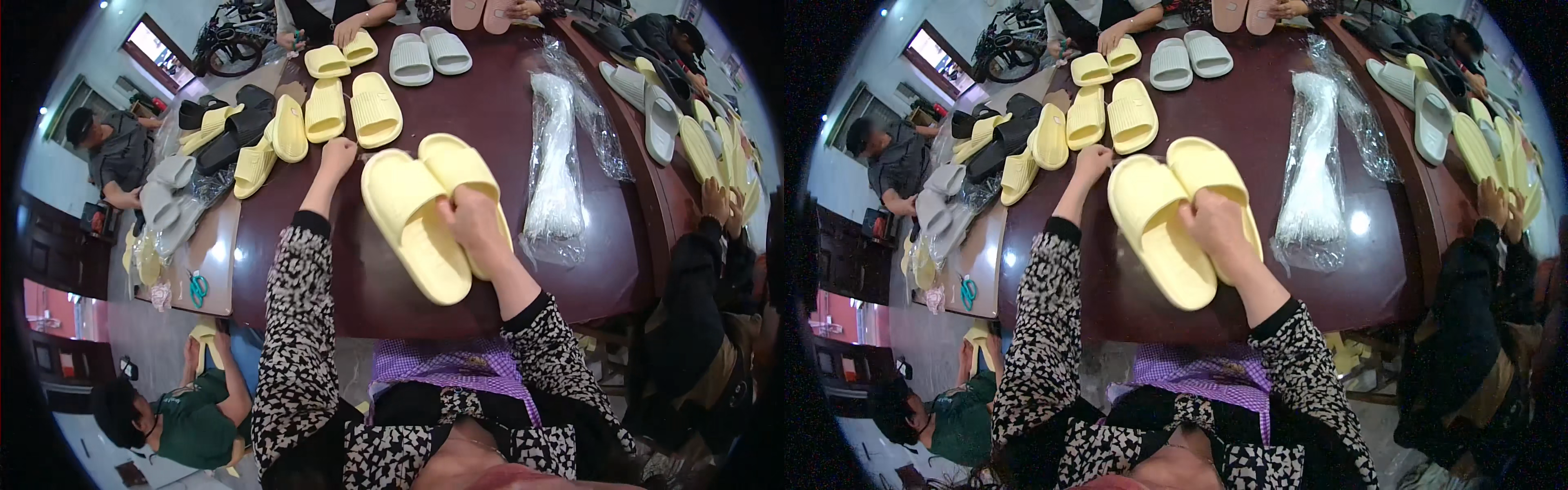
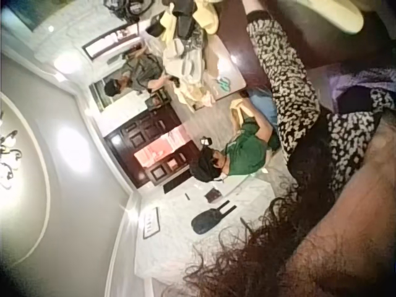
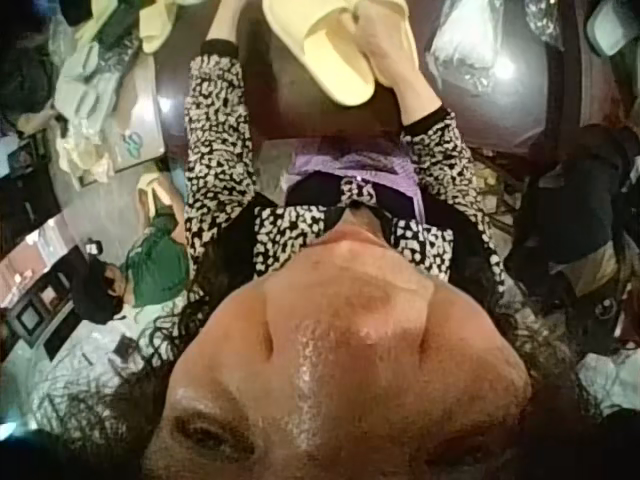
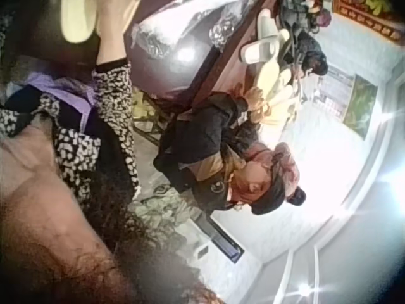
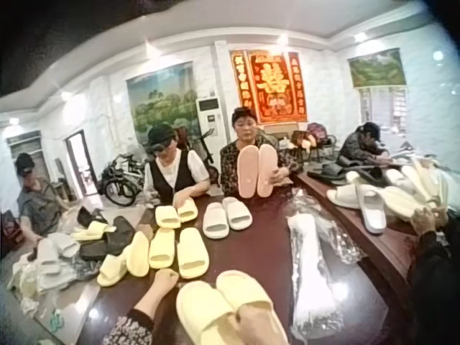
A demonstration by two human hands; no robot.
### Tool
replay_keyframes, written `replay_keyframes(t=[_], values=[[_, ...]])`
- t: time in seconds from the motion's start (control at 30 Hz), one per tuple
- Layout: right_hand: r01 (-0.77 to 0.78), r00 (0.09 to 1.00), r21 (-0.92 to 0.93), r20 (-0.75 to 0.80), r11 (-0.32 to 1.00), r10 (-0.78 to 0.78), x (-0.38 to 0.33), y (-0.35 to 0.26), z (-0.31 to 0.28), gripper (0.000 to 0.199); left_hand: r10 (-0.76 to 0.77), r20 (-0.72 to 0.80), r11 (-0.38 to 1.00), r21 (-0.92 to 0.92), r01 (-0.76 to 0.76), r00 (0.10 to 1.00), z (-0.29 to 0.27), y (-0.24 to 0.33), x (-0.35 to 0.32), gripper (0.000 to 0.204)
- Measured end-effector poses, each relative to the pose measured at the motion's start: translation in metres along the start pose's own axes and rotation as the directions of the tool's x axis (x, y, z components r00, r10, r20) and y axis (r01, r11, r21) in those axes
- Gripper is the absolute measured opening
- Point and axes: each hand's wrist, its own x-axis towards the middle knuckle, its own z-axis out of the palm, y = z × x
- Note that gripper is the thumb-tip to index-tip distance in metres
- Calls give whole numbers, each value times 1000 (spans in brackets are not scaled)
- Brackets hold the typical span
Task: The person secures pairs of slippers together by threading and fastening plastic ties through them by hand, then sets the paired slippers aside on the table.
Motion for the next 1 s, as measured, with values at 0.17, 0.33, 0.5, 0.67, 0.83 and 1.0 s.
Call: replay_keyframes(t=[0.17, 0.33, 0.5, 0.67, 0.83, 1.0], values=[[-96, 979, 80, -171, 992, 109, 11, 26, -15, 29, 213, 168, 977, -50, -208, 962, -16, 53, -81, 16], [-114, 959, 246, -227, 963, 172, 17, 27, -15, 30, 367, 466, 929, -238, -285, 805, -42, 117, -173, 19], [-128, 974, 254, -150, 959, 170, 17, 25, -10, 31, 286, 405, 867, -495, -55, 869, -76, 124, -216, 29], [-144, 988, 181, -25, 973, 151, 12, 9, -20, 28, 123, 22, 954, -278, -112, 992, -86, 74, -223, 27], [-96, 990, 179, 118, 979, 75, 7, 24, -12, 24, -383, 243, 767, -454, 453, 892, -66, 72, -254, 35], [12, 995, -97, -95, 995, -22, 4, 34, 16, 40, -352, 347, 406, -780, 475, 870, -54, 53, -256, 46]])
